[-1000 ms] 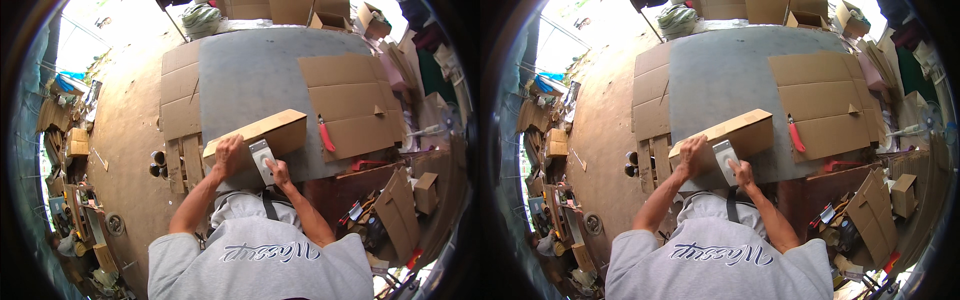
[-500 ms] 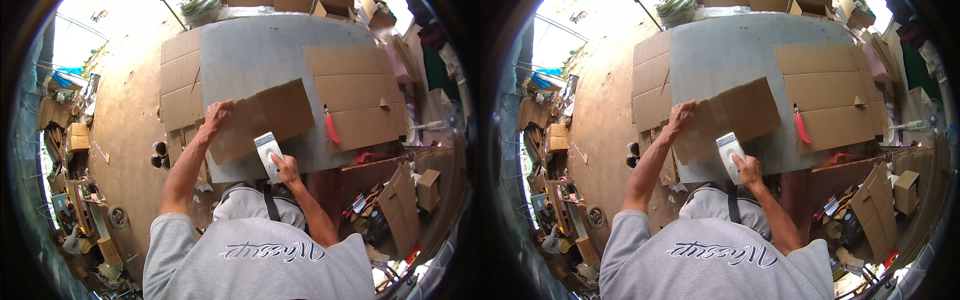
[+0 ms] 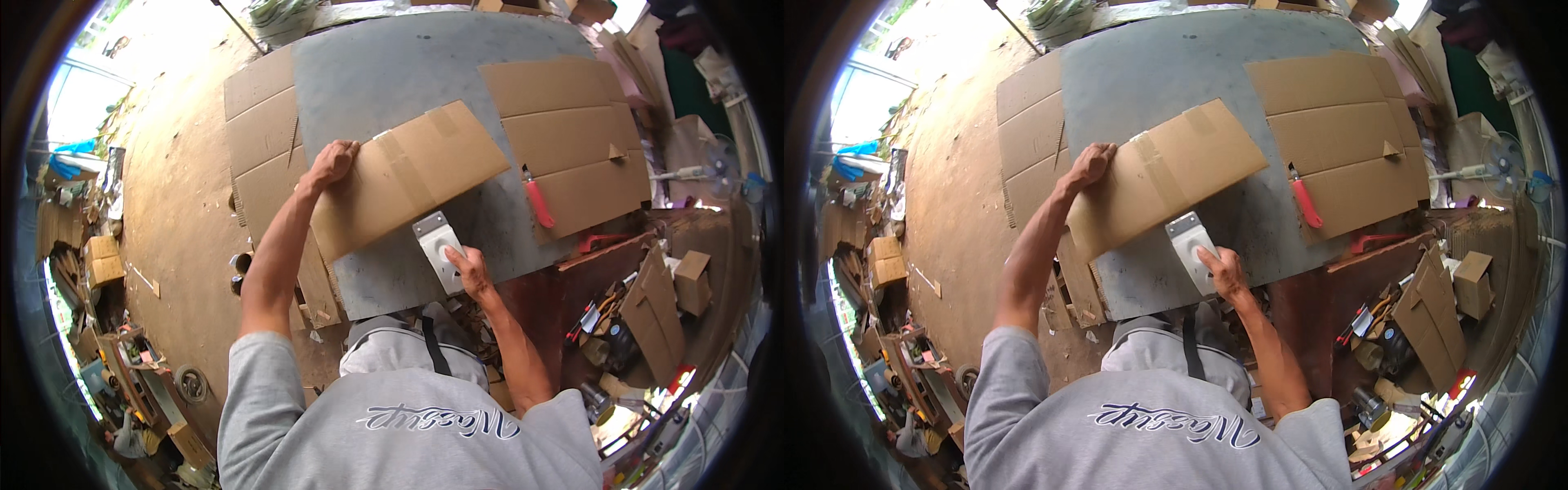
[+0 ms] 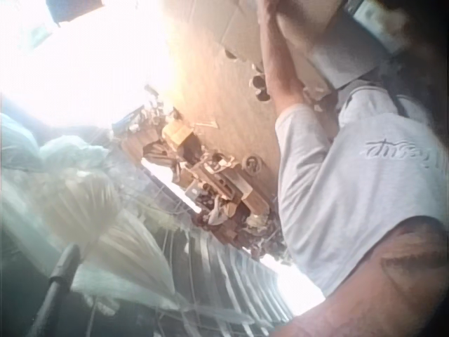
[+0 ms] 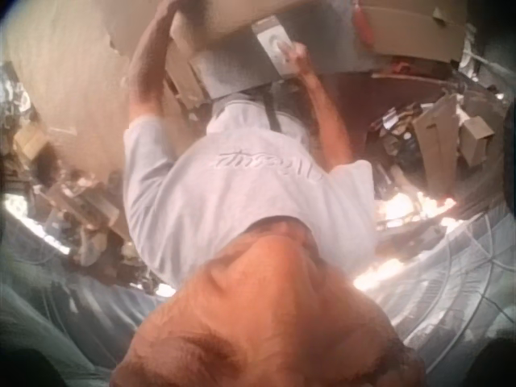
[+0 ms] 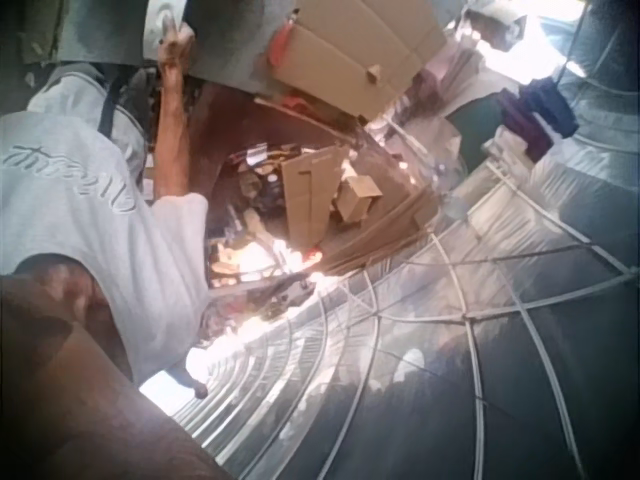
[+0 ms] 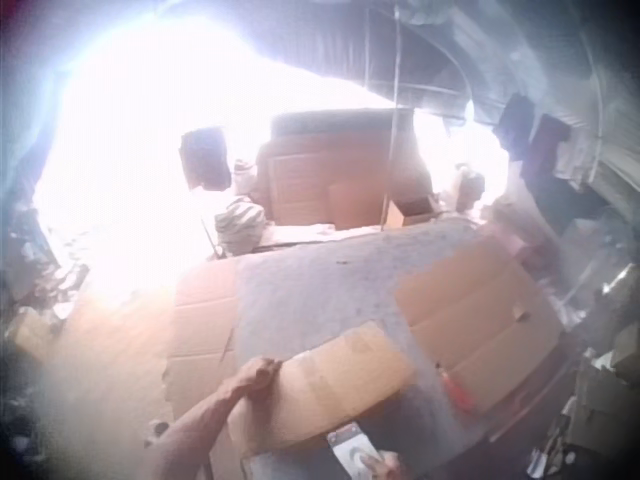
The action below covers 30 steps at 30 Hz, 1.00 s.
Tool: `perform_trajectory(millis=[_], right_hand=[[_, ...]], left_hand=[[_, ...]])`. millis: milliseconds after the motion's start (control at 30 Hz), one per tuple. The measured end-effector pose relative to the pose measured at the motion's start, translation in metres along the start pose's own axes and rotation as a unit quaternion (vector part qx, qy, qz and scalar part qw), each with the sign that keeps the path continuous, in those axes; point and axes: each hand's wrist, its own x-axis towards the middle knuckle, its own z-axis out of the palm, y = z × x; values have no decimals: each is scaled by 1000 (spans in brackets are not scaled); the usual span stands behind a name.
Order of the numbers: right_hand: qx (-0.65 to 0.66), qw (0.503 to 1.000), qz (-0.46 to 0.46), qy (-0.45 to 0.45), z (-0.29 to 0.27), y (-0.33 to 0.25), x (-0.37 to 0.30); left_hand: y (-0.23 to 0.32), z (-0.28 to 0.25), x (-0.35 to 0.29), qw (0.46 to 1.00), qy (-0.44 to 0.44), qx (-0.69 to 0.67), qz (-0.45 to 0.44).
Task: The person cuts a sheet of cardboard with a utility knife, folds it into a box shape, and secures the seams with packing tape. They then affix a small label to the finished box.
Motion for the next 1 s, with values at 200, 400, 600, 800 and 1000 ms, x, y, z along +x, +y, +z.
perform_trajectory(millis=[200,400,600,800,1000], right_hand=[[22,997,44,51,20,1,-36],[44,998,41,24,6,21,-62],[14,1000,24,6,-2,21,-48],[3,1000,22,-7,-10,14,-86],[-12,1000,26,1,-15,23,-128]], left_hand=[[-26,83,-8,989,-117,-17,-93],[38,99,-125,977,-135,-21,164],[93,112,-192,945,118,221,208],[88,101,-163,962,85,220,138],[94,88,-154,966,80,231,86]])
